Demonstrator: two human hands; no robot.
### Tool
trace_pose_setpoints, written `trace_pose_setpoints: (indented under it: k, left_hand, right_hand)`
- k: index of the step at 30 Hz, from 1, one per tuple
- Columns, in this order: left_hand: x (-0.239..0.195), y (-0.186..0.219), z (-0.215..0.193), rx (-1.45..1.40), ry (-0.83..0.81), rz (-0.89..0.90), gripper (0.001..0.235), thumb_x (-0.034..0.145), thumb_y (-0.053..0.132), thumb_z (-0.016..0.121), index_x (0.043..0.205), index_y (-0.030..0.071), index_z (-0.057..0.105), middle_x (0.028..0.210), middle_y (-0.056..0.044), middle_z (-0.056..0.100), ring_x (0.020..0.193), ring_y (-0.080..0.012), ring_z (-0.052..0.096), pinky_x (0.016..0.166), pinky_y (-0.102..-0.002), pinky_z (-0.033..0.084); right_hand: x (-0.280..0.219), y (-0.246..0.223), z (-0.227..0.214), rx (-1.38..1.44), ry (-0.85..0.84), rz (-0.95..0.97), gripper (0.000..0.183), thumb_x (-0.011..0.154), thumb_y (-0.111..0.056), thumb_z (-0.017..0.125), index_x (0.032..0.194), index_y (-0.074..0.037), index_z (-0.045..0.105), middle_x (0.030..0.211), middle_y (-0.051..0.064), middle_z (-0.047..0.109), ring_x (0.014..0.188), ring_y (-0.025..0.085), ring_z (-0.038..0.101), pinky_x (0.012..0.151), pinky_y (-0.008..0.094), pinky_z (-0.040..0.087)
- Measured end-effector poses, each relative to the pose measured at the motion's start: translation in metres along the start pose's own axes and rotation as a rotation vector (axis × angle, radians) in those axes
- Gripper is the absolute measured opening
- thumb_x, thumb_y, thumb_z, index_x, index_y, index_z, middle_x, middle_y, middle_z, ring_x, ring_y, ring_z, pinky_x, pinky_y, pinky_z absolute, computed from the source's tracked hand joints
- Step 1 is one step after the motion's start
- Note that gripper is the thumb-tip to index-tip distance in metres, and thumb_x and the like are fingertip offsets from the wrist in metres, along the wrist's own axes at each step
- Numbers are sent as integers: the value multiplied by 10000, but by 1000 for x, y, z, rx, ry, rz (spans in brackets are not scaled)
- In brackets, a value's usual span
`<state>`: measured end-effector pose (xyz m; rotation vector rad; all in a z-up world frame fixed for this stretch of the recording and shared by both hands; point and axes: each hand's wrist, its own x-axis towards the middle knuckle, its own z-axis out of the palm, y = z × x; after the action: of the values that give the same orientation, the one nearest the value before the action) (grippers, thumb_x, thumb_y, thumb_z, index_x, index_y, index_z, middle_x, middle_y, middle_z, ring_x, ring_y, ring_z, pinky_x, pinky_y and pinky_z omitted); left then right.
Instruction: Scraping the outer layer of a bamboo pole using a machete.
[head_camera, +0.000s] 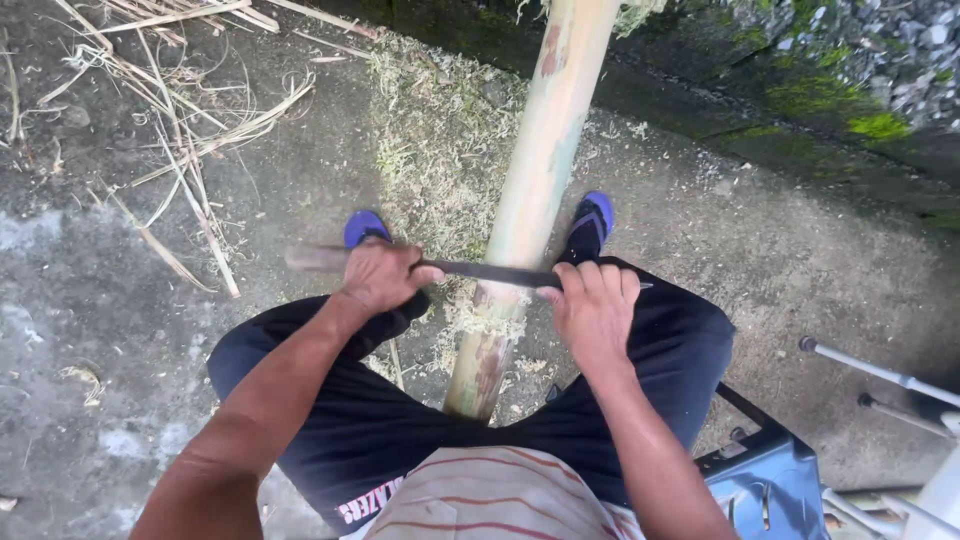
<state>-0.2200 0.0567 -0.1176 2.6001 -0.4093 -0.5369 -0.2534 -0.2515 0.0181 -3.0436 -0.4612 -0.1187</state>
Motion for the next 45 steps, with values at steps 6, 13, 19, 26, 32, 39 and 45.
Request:
trace_pose_setpoints:
  k: [6, 13, 19, 26, 32, 39, 45]
  left_hand:
    - [26, 11, -33, 10, -29, -107, 758, 871, 841, 372, 887, 168, 721, 667, -78, 643, 688, -282, 662, 746, -483, 517]
    - [-12, 8, -24, 60, -254, -79, 756, 855, 830, 323, 995, 185, 691, 659, -53, 641, 657, -235, 675, 653, -460, 558]
    - [20, 21, -44, 3, 2, -156, 718, 888, 804, 413, 950, 173, 750, 729, -55, 684, 711, -246, 639, 735, -451, 516]
    - [5, 9, -33, -24, -187, 18, 693, 836, 781, 420, 1055, 204, 737, 696, -46, 678, 607, -221, 638, 587, -450, 535]
    - [-8, 34, -44, 238, -74, -117, 762, 1010, 768, 281, 988, 138, 708, 648, 2, 563, 532, -189, 580, 528, -402, 527]
    - [8, 59, -76, 158, -79, -44, 737, 931, 779, 298, 964, 179, 725, 624, -24, 613, 619, -212, 653, 648, -453, 548]
    - [-7, 70, -89, 200, -271, -62, 655, 984, 719, 380, 1032, 158, 715, 842, -86, 736, 782, -267, 737, 741, -494, 574]
  right_hand:
    - [49, 21, -4, 80, 120, -84, 539, 971, -585, 550, 1138, -120, 763, 967, 71, 633, 990, 290, 539, 938, 467, 368]
    - [-4, -2, 4, 106, -67, 57, 473, 802, -487, 713, 1101, -127, 776, 883, 66, 634, 914, 270, 550, 870, 467, 352]
    - [54, 19, -15, 42, 84, -91, 462, 882, -497, 708, 1162, -133, 759, 954, 53, 630, 994, 273, 544, 954, 452, 378]
    - [20, 16, 6, 113, -98, 40, 500, 838, -527, 724, 1118, -116, 774, 827, 84, 604, 874, 287, 533, 855, 461, 363]
    - [4, 24, 5, 128, 6, -26, 443, 869, -499, 709, 1105, -129, 765, 977, 67, 656, 967, 292, 549, 910, 459, 366]
    - [16, 47, 15, 169, 65, 36, 416, 870, -483, 743, 1097, -135, 752, 1001, 72, 649, 1023, 299, 554, 955, 458, 358]
    - [-33, 51, 55, 203, 10, 88, 486, 838, -549, 700, 1082, -132, 756, 949, 80, 648, 961, 291, 544, 886, 463, 341]
